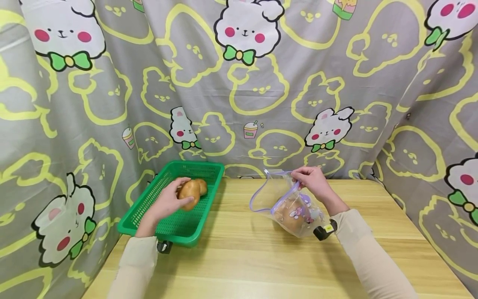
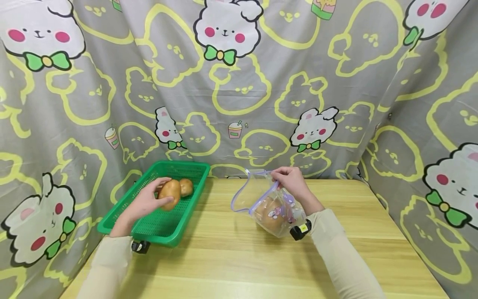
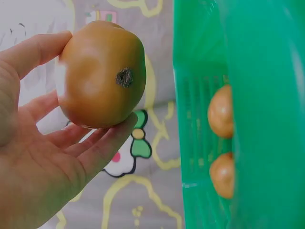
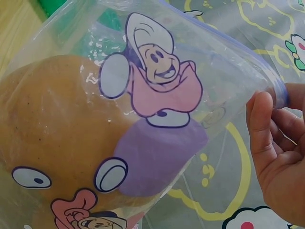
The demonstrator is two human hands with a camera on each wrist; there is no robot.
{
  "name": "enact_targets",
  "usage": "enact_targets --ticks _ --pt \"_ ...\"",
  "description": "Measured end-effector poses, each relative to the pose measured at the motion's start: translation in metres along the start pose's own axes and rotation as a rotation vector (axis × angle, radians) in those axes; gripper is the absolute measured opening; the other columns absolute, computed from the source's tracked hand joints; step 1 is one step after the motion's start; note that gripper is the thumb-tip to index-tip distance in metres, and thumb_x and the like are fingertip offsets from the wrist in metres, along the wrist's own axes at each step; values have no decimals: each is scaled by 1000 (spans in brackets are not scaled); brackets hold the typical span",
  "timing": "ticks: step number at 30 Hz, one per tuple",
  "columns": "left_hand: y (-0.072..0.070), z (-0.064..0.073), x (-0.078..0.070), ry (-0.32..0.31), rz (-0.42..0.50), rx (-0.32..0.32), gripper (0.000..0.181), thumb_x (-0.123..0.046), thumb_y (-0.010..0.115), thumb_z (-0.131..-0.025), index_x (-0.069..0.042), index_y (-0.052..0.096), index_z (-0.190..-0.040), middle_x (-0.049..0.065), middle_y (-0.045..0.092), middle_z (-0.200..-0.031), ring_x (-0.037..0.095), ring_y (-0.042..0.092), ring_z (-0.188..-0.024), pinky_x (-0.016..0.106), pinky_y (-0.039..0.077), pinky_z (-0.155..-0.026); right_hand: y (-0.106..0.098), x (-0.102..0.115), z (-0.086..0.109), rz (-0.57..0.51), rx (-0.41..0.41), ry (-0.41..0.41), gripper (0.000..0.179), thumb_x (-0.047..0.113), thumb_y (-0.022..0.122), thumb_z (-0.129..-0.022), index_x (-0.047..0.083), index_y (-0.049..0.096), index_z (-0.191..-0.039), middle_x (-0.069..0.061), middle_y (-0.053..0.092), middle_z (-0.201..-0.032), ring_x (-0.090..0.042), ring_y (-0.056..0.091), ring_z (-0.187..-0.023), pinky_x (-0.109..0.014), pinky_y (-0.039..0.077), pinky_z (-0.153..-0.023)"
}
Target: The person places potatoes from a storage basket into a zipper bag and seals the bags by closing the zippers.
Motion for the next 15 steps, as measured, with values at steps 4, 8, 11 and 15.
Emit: enact_targets --ticks 4,8,11,15 --pt "9 -3 -8 10 26 -13 59 -18 72 -84 -6 45 -135 18 50 -126 35 53 -105 46 51 -77 -1 0 0 -2 -3 6 27 12 61 -92 -13 65 -98 -10 62 -74 -11 56 -56 -26 52 -54" --pt "23 -6 -17 27 50 -12 58 -20 73 -84 -8 45 -134 17 49 -126 35 52 -106 45 52 -76 -1 0 -1 -2 -11 14 27 13 62 -92 -13 65 -99 -9 62 -74 -11 56 -56 -25 52 -54" --pt "33 -9 -25 49 81 -13 58 -19 74 -83 -8 46 -133 17 49 -128 35 51 -108 46 51 -78 -2 -1 -1 -2 -15 15 28 13 62 -92 -14 65 -99 -8 63 -74 -11 56 -56 -25 52 -54" --pt "47 -12 -37 81 118 -7 59 -16 74 -83 -6 46 -134 17 49 -127 35 52 -108 48 49 -82 -2 -1 -1 -1 -17 8 27 13 62 -92 -13 65 -99 -8 63 -74 -11 56 -56 -25 52 -54"
Point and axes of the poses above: each hand's wrist, its own z-axis away from the middle knuckle, its own y-axis out of the palm, x = y × z, the point moved 3 cm from there along -z, towards the middle knuckle
